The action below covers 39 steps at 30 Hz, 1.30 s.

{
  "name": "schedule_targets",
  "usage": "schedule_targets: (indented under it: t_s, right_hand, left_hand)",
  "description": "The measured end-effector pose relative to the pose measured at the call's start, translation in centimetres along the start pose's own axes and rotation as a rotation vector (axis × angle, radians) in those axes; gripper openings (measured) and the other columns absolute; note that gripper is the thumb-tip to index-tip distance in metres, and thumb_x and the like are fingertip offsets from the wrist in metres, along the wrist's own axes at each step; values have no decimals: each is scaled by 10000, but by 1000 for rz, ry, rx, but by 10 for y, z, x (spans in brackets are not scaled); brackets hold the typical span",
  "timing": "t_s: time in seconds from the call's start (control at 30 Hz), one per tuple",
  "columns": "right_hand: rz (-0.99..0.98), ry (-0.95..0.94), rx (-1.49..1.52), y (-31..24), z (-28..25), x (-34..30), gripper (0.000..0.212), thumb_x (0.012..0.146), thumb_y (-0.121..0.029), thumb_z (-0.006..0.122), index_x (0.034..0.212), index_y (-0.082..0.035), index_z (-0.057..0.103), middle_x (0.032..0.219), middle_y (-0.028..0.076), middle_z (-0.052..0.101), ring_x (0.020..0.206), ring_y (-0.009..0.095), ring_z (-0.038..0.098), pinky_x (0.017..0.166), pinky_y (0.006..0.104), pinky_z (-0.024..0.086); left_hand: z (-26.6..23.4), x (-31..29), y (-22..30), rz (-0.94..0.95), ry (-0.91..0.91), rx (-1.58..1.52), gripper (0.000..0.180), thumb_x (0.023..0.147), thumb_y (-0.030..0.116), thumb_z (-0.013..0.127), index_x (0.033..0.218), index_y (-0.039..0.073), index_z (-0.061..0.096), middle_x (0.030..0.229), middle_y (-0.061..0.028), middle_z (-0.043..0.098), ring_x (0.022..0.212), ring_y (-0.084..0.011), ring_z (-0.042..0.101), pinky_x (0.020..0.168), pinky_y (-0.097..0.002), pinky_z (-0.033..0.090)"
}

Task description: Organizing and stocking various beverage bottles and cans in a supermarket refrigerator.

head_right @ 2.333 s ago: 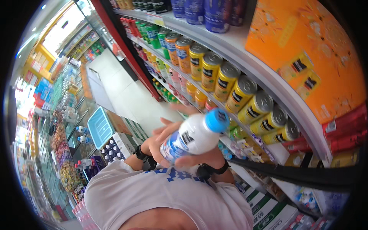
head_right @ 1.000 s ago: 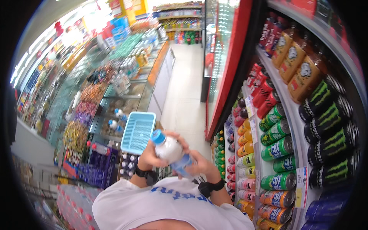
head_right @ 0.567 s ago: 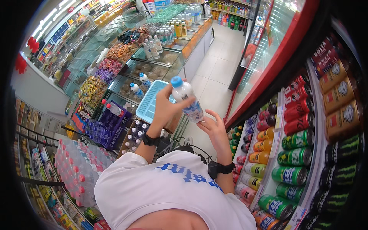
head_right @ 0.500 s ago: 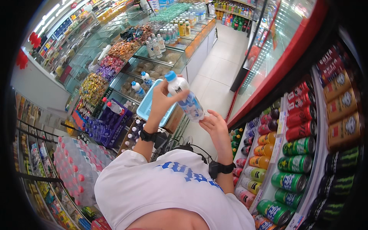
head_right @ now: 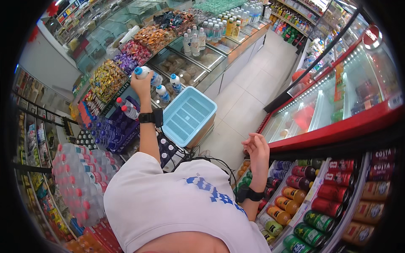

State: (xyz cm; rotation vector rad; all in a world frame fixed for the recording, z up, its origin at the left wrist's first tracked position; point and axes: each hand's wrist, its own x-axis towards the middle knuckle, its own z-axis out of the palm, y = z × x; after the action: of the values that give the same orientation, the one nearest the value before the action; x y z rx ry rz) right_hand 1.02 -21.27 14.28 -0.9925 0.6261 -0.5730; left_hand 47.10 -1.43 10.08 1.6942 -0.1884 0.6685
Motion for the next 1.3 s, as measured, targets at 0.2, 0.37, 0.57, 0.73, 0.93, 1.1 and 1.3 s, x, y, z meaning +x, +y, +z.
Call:
schedule_targets:
  t_s: [0.2, 0.37, 0.57, 0.73, 0.93, 1.1, 1.3]
  right_hand:
    - [98, 14, 4, 21, 10, 37, 244, 1064, -231, 535, 1149, -17, 617, 910, 58, 662, 917, 180, 677, 858, 303, 521]
    - [138, 31, -43, 30, 21, 59, 253, 1063, -252, 537, 1143, -27, 623, 916, 28, 652, 929, 157, 665, 865, 290, 523]
    - [193, 89, -40, 40, 23, 69, 235, 1068, -213, 537, 1141, -10, 631, 909, 59, 679, 912, 162, 677, 844, 287, 526]
    - [206, 139, -22, 45, 16, 72, 238, 1068, -216, 540, 1141, -9, 632, 906, 58, 681, 903, 157, 676, 838, 286, 524]
    - [205, 182, -17, 51, 15, 72, 242, 1072, -217, 529, 1144, -11, 633, 909, 54, 679, 898, 154, 678, 835, 285, 524]
    - [228, 227, -8, 56, 13, 64, 242, 1074, -220, 526, 1138, -12, 631, 907, 48, 672, 896, 154, 678, 838, 283, 523]
    - [226, 313, 40, 69, 4, 44, 238, 1072, -225, 531, 1122, -14, 628, 903, 46, 661, 894, 158, 676, 847, 282, 524]
  left_hand:
    - [3, 23, -102, -58, 166, 319, 630, 626, 227, 918, 1200, 65, 713, 1126, -152, 613, 1021, -378, 639, 937, -466, 510]
    - [8, 17, -182, -186, 12, 371, 635, 628, 222, 911, 1216, 81, 717, 1180, -156, 648, 1068, -375, 653, 954, -479, 518]
    - [13, -4, -245, -367, -103, 411, 628, 627, 212, 908, 1209, 76, 713, 1206, -171, 694, 1097, -385, 669, 946, -484, 533]
    - [30, -10, -234, -412, -170, 422, 616, 635, 190, 896, 1208, 65, 707, 1157, -183, 725, 1081, -385, 684, 938, -465, 534]
    - [37, -7, -247, -417, -223, 413, 627, 634, 165, 887, 1226, 72, 699, 1169, -182, 728, 1098, -381, 682, 950, -463, 530]
    - [30, 1, -276, -386, -312, 390, 619, 668, 156, 870, 1256, 79, 691, 1204, -179, 708, 1128, -379, 664, 969, -479, 519]
    - [34, 0, -283, -571, -312, 77, 563, 787, 215, 793, 1291, 0, 663, 1223, -187, 692, 1112, -311, 666, 947, -420, 511]
